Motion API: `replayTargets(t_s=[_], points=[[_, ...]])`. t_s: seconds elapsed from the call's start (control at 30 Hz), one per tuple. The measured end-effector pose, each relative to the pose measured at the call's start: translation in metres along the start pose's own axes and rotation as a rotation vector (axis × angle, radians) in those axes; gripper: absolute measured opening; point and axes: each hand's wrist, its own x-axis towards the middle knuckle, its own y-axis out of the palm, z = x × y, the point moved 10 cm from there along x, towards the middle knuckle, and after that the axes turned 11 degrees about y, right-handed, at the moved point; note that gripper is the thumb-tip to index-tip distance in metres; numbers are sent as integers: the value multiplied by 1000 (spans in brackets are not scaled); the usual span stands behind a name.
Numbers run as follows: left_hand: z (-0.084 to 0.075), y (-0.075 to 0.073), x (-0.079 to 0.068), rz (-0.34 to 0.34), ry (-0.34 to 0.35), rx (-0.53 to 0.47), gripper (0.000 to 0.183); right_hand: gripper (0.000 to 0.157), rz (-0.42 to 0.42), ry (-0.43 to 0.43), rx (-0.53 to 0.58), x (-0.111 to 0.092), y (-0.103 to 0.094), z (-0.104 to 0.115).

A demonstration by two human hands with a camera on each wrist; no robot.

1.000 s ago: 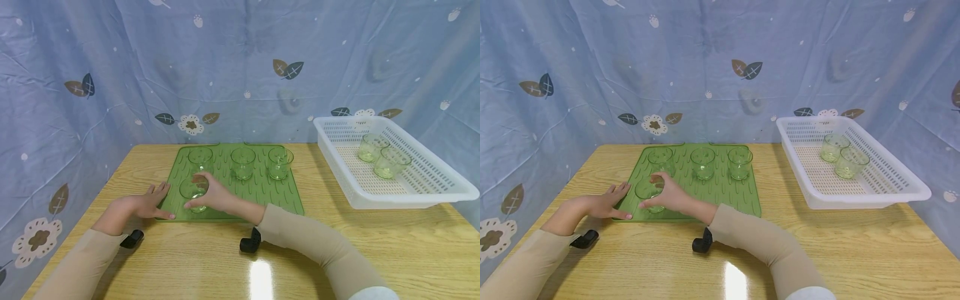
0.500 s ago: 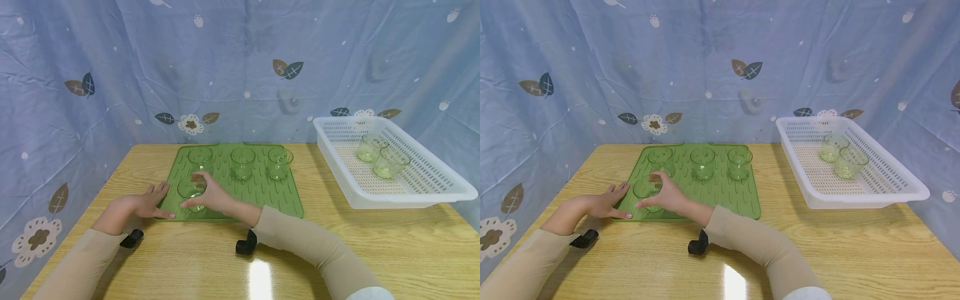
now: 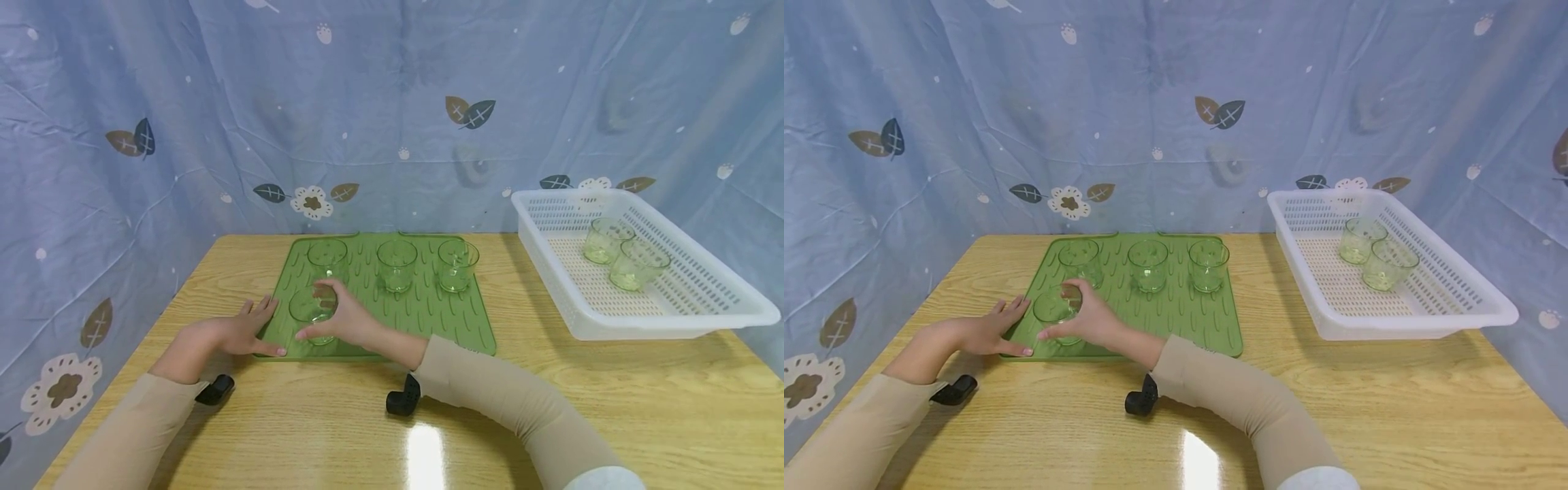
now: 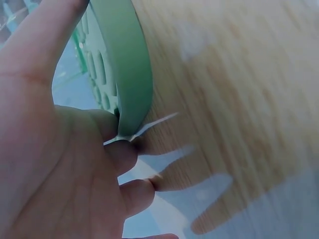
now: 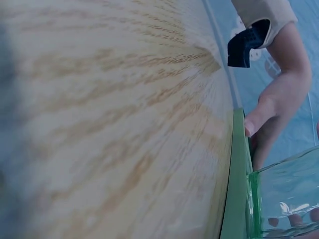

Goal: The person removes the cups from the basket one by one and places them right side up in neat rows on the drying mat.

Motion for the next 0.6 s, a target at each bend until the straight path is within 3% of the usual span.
replayTargets(t_s=[0.3, 0.6], points=[[6, 2, -3, -31, -3, 23, 118, 95, -14, -2, -42, 3, -1, -5], [6, 0, -4, -60, -2, 168, 115, 99, -6, 27, -71, -2, -14, -10]])
